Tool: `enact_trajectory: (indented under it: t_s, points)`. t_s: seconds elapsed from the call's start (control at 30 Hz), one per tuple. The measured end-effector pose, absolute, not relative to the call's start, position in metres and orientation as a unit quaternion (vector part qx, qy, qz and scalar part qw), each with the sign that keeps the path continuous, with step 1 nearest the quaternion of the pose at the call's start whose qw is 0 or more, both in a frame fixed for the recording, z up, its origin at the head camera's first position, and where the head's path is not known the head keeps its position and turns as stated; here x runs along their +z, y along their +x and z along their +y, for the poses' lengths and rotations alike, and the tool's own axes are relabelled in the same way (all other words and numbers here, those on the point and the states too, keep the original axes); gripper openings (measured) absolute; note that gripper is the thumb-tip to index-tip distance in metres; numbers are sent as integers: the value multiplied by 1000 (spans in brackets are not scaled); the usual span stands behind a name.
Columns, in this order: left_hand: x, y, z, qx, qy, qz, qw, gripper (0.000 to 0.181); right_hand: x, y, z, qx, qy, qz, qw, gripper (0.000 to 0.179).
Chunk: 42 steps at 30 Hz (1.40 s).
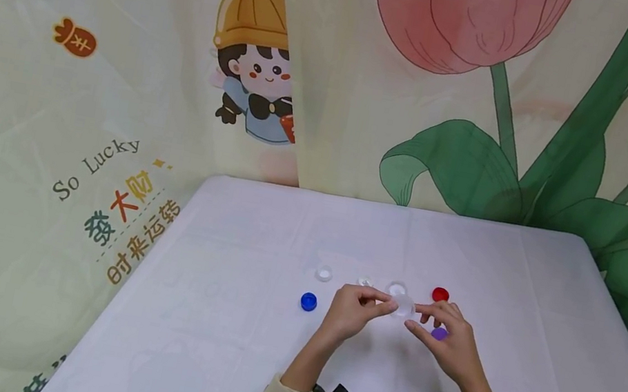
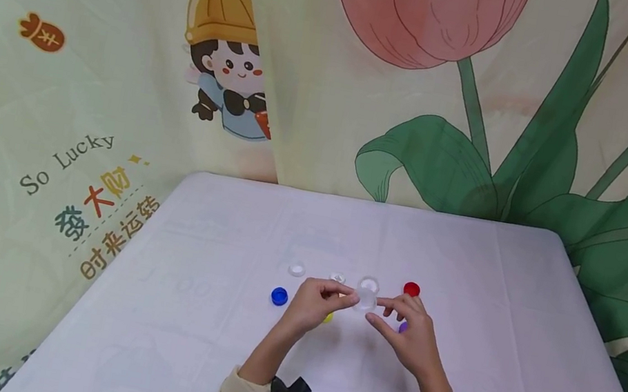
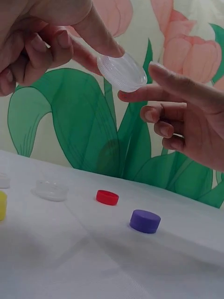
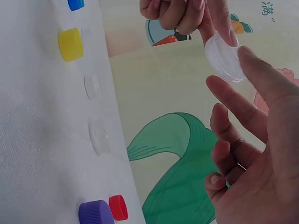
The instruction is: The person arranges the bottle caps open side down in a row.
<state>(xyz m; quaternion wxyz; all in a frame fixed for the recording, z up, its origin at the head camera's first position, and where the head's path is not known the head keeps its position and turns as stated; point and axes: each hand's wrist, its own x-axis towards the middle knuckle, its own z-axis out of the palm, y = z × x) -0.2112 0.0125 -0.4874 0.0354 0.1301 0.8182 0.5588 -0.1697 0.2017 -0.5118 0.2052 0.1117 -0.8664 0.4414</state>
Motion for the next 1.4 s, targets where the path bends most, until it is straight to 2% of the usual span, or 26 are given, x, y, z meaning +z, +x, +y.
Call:
enact_trajectory:
  t_s: [0.23,0.53,0.67,1.0,1.4]
  points:
    - [-490,-212,11,563,202,801,-19,21,-512,-170,201,459,110,-862,184,10]
    - [-491,-210,8,552,278,785,-53,21,-511,-170,201,474,105,-859,162,16]
    - [-478,-203,6,545,308,777,-65,21,-512,-170,201,479,105,-858,154,16]
    - [-466,-195,3,538,325,776,-47,20,-515,-171,200,475,106,-860,150,12]
    - [-470,-197,4,524,324,787,-34,28,-516,-172,202,475,96,-861,152,19]
